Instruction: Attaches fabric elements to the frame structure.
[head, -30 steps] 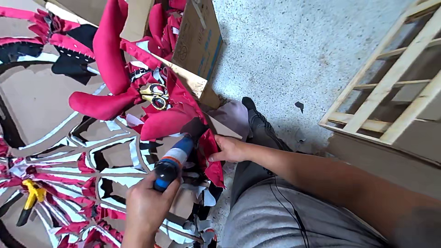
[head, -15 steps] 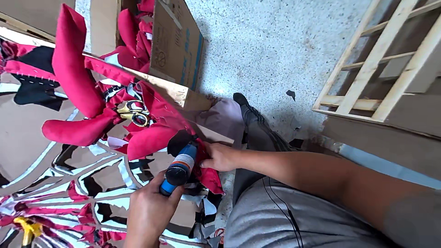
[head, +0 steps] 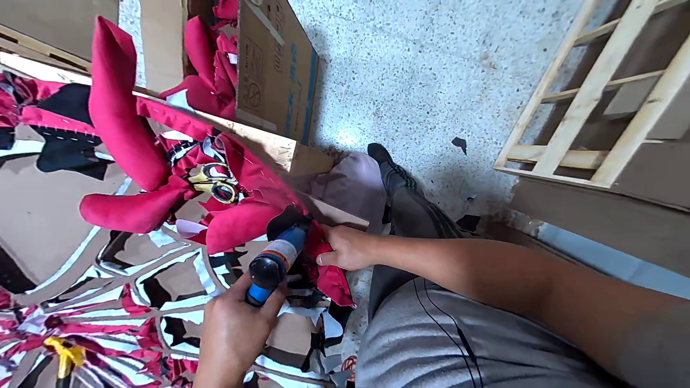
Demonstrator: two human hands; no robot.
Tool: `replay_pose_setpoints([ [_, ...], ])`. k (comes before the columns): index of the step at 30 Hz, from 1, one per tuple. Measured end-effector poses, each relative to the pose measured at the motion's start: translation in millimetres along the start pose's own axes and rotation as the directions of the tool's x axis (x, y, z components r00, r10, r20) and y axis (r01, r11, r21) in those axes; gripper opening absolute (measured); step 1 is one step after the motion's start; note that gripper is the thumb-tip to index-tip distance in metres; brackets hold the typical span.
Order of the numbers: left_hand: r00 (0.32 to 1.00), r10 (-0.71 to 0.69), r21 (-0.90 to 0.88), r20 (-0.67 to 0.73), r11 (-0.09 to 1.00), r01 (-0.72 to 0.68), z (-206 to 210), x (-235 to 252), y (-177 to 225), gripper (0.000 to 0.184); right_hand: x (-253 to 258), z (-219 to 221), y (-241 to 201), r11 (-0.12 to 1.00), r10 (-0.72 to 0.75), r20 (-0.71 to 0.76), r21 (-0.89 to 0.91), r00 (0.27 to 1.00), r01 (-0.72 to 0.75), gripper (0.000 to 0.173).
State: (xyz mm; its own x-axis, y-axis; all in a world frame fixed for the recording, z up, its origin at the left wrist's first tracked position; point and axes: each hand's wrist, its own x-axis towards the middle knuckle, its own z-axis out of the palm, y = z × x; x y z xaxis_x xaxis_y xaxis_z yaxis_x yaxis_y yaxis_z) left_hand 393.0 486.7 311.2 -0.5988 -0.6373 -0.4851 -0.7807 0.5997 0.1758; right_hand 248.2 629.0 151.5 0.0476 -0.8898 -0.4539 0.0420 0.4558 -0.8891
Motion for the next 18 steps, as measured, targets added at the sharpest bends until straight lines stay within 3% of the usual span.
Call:
replay_pose_setpoints([
  [6,0.998,-0.061,-0.060,0.009,0.996,0.062,-10,-31,-15,0.039,2,-1,0,0.999,0.007,0.011,0.042,1.000,-0.008,0.044],
  [12,1.000,-0.018,-0.067,-0.018,0.998,0.016,18,-17,-25,0.042,4,-3,1,0.999,0.003,0.035,0.051,0.999,-0.005,0.045],
  [18,0.999,-0.030,-0.053,0.013,0.998,0.031,13,-11,-24,0.037,5,-4,-1,0.998,-0.005,0.031,0.067,0.999,0.003,0.043],
])
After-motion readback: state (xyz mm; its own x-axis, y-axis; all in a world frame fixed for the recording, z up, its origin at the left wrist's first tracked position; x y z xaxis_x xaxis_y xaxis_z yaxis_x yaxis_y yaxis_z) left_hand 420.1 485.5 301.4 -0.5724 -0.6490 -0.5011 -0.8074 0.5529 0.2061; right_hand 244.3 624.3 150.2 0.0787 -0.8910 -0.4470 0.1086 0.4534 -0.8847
